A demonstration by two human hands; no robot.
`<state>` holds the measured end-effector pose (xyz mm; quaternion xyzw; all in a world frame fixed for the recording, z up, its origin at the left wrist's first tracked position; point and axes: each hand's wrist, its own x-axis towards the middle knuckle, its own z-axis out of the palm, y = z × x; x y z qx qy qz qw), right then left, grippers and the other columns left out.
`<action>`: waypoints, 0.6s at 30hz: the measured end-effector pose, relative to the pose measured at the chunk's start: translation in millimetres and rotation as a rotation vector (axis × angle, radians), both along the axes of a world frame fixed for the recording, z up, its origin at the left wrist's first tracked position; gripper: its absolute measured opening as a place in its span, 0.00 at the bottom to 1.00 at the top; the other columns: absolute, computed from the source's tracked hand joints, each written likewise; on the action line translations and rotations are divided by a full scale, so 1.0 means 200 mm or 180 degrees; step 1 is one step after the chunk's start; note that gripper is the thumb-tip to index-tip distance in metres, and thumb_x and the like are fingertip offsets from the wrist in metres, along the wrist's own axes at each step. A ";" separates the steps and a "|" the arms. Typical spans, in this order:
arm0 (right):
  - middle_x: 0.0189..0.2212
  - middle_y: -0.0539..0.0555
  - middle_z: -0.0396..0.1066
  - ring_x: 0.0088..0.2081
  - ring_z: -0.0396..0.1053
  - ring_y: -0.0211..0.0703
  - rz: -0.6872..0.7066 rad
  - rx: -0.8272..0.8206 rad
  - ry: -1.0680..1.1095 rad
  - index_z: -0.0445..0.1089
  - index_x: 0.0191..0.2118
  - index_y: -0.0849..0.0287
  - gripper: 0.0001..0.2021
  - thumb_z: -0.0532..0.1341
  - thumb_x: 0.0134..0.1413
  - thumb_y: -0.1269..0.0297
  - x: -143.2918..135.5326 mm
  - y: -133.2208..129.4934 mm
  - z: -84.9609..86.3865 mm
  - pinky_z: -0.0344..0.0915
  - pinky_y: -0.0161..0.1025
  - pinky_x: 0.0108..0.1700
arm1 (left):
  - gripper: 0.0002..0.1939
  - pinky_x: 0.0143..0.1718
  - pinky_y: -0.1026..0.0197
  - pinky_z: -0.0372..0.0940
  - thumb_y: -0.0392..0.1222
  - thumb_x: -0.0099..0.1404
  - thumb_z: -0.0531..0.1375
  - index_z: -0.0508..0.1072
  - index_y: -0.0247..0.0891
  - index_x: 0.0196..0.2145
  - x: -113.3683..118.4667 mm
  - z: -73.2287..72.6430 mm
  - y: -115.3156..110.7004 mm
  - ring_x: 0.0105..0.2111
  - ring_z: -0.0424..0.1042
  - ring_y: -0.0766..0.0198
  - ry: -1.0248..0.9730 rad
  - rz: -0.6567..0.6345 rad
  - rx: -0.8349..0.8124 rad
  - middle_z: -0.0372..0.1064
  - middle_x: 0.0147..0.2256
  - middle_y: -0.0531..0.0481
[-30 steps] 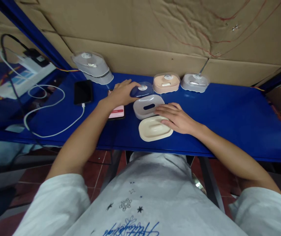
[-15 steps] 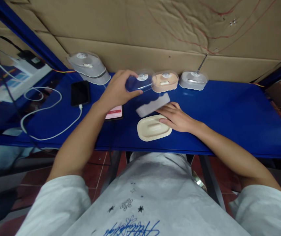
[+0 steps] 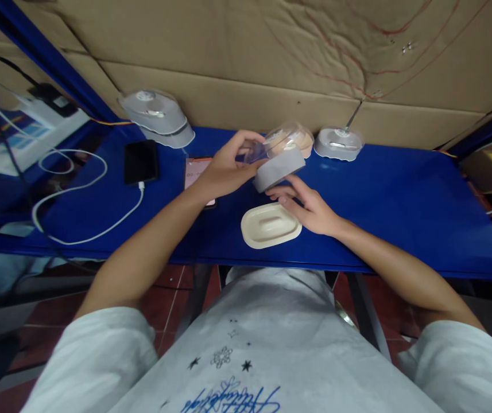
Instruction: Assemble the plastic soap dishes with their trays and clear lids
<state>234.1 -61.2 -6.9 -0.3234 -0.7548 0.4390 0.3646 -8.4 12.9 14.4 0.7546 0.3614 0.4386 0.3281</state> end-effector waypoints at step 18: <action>0.74 0.60 0.60 0.74 0.60 0.53 0.0003 -0.1190 0.0552 0.58 0.71 0.58 0.30 0.50 0.64 0.65 -0.02 0.00 0.11 0.63 0.70 0.72 | 0.32 0.63 0.50 0.69 0.70 0.74 0.56 0.62 0.41 0.60 0.15 -0.16 -0.06 0.62 0.72 0.55 -0.0186 0.0123 0.0258 0.70 0.61 0.41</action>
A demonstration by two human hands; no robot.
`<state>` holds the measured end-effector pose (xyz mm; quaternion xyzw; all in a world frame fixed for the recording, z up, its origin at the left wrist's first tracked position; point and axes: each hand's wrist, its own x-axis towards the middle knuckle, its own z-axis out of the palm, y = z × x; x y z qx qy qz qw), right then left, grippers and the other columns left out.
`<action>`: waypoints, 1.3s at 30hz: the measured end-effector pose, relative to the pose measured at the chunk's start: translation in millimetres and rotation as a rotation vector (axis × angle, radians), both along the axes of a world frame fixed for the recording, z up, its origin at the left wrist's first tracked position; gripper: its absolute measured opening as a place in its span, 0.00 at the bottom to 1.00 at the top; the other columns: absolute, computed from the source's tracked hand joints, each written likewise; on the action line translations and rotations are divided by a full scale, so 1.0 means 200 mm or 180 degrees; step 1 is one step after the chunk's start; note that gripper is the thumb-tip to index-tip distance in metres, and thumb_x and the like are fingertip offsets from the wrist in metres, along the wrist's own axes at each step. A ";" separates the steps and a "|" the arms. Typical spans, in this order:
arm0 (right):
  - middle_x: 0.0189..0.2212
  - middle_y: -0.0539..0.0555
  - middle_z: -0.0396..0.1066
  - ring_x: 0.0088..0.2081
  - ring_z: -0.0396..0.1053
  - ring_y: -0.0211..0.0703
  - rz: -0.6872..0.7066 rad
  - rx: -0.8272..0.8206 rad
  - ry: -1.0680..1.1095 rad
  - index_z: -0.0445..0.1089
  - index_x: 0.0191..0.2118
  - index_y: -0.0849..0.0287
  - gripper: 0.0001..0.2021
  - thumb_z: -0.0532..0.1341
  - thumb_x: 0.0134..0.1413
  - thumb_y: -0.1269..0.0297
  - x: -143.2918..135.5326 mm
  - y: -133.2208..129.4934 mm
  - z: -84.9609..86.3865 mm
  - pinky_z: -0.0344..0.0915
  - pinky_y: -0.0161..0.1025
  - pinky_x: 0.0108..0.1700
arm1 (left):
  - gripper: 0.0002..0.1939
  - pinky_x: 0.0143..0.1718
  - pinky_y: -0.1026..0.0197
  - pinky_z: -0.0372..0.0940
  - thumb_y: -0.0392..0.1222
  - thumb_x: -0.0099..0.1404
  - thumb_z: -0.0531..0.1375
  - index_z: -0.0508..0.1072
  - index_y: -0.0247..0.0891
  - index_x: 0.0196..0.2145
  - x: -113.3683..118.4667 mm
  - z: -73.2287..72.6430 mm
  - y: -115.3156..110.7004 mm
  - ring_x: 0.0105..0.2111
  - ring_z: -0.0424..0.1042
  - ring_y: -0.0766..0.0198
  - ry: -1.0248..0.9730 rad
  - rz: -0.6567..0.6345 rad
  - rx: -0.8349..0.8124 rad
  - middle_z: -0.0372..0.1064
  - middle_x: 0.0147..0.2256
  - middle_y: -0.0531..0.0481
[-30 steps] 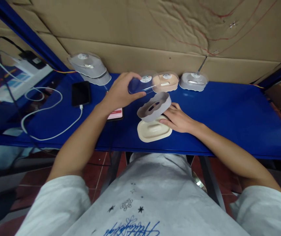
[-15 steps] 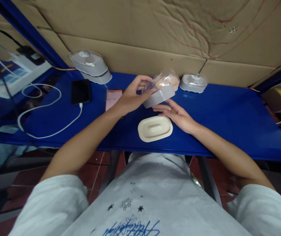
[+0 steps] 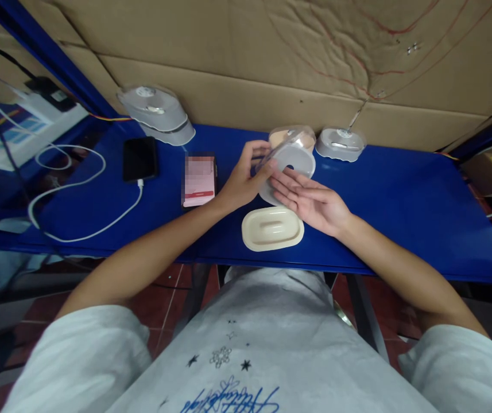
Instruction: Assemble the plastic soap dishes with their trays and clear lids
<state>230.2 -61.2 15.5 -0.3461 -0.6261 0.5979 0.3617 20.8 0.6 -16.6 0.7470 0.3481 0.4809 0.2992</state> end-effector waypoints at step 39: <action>0.75 0.65 0.59 0.74 0.60 0.65 -0.0528 0.2470 -0.2727 0.50 0.78 0.59 0.35 0.51 0.75 0.48 0.30 0.19 -0.15 0.59 0.68 0.72 | 0.35 0.58 0.37 0.68 0.57 0.65 0.70 0.68 0.44 0.65 -0.04 0.12 -0.13 0.58 0.69 0.37 0.2285 0.0426 0.0449 0.64 0.60 0.36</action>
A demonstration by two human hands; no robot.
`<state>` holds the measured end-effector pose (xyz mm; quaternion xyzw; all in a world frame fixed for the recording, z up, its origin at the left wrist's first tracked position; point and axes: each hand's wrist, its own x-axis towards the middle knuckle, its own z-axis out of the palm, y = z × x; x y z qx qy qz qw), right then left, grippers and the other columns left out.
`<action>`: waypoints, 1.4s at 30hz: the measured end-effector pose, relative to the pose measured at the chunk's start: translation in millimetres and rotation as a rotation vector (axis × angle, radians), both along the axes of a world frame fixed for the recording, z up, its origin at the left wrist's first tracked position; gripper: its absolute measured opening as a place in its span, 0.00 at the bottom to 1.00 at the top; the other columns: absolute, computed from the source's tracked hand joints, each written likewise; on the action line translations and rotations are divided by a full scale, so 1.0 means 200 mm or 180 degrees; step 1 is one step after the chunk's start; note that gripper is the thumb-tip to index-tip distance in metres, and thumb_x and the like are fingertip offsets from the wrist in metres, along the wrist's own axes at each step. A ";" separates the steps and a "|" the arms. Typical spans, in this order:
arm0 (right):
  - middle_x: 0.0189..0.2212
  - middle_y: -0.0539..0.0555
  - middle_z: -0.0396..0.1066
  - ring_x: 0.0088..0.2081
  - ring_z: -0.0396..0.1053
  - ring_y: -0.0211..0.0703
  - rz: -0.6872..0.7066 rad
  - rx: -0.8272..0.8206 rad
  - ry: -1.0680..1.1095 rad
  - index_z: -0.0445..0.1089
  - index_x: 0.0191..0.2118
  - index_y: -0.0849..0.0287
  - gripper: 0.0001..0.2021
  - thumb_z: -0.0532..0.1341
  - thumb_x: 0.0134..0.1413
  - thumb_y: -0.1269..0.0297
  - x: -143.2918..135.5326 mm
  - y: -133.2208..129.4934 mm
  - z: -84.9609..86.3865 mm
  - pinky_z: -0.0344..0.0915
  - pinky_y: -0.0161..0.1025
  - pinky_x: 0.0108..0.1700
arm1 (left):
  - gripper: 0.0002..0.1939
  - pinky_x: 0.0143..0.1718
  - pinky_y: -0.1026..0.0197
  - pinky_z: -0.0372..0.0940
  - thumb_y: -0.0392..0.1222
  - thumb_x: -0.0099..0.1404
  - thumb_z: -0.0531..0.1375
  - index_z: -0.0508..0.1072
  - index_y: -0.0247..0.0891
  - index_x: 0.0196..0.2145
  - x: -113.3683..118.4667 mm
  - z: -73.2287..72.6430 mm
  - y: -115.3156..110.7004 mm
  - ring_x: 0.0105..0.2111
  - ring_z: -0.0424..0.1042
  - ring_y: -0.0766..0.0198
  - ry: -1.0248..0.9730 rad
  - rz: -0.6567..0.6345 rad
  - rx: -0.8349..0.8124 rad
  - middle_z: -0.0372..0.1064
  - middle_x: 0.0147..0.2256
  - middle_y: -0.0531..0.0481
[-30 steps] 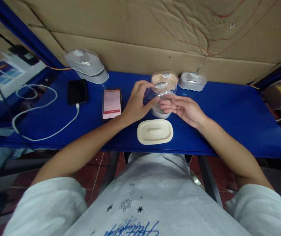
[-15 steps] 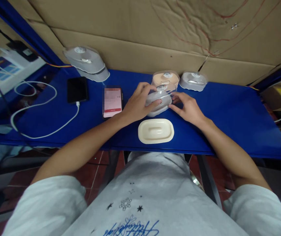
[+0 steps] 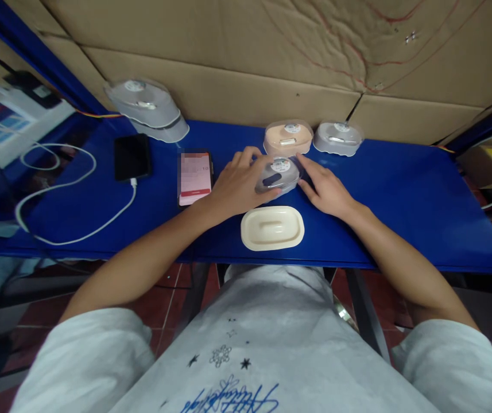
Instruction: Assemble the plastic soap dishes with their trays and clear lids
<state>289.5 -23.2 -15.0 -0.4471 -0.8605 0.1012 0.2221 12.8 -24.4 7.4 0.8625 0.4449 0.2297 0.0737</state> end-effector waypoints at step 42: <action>0.42 0.56 0.79 0.45 0.76 0.52 0.1350 -0.0288 -0.0054 0.78 0.45 0.54 0.17 0.64 0.69 0.45 -0.13 -0.21 0.17 0.64 0.50 0.52 | 0.41 0.62 0.37 0.66 0.49 0.57 0.74 0.63 0.44 0.64 -0.13 0.01 0.13 0.64 0.68 0.37 -0.0019 -0.0184 -0.0724 0.64 0.63 0.38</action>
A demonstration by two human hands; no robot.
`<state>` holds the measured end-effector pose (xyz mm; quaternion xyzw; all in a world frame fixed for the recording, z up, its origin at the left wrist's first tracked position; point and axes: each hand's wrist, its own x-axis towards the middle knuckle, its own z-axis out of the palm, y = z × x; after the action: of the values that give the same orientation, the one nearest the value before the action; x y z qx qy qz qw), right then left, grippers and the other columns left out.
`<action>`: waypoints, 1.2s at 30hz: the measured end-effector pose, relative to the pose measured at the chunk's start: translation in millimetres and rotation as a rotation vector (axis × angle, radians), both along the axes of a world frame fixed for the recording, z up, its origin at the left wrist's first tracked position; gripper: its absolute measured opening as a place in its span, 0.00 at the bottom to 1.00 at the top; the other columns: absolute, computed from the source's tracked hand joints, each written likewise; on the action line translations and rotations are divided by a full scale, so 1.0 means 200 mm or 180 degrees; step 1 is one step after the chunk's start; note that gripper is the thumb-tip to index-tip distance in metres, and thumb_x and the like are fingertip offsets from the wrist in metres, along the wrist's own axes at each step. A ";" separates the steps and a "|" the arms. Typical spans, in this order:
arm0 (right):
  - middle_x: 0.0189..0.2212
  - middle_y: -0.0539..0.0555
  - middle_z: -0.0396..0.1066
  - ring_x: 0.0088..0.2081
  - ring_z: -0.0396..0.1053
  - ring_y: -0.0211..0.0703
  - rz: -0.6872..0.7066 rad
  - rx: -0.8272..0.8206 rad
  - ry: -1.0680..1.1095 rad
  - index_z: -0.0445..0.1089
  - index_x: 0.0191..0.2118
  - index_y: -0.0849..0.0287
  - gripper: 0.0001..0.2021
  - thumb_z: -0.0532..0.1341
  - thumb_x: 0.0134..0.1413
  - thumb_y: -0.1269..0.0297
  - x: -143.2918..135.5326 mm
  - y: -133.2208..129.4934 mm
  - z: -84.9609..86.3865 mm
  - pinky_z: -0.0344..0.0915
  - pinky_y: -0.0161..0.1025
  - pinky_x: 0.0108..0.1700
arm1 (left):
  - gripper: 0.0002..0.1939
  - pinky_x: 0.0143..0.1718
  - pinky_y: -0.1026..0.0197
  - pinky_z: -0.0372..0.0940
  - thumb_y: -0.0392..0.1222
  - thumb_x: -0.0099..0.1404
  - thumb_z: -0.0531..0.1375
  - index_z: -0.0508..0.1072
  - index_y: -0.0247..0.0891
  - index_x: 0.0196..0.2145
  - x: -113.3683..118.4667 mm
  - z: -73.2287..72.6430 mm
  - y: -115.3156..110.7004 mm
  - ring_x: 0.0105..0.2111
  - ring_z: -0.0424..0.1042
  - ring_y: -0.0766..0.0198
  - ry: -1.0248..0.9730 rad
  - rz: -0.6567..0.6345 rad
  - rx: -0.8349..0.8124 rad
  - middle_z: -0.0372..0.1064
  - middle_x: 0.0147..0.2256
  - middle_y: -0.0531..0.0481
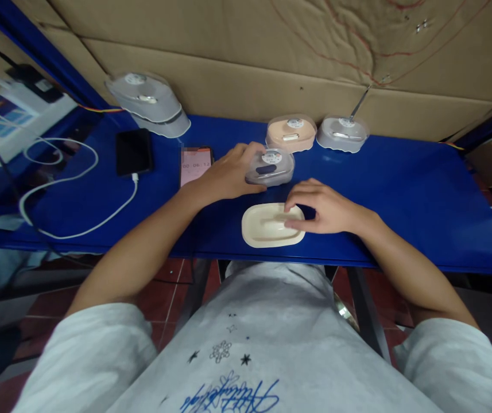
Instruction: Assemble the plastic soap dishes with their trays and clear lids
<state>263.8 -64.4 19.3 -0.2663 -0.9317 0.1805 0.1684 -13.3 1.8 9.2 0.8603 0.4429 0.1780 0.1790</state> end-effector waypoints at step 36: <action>0.63 0.61 0.75 0.61 0.74 0.59 -0.1340 0.0212 0.0108 0.68 0.65 0.54 0.26 0.45 0.79 0.47 0.07 0.12 -0.06 0.70 0.57 0.62 | 0.47 0.68 0.36 0.60 0.53 0.58 0.76 0.60 0.45 0.68 0.05 -0.05 -0.06 0.67 0.61 0.38 -0.0142 -0.1026 0.0232 0.58 0.66 0.36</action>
<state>278.7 -39.9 6.8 -0.4463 -0.8580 0.1149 0.2267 -3.0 -11.2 -1.5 0.9220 0.2883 0.1819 0.1837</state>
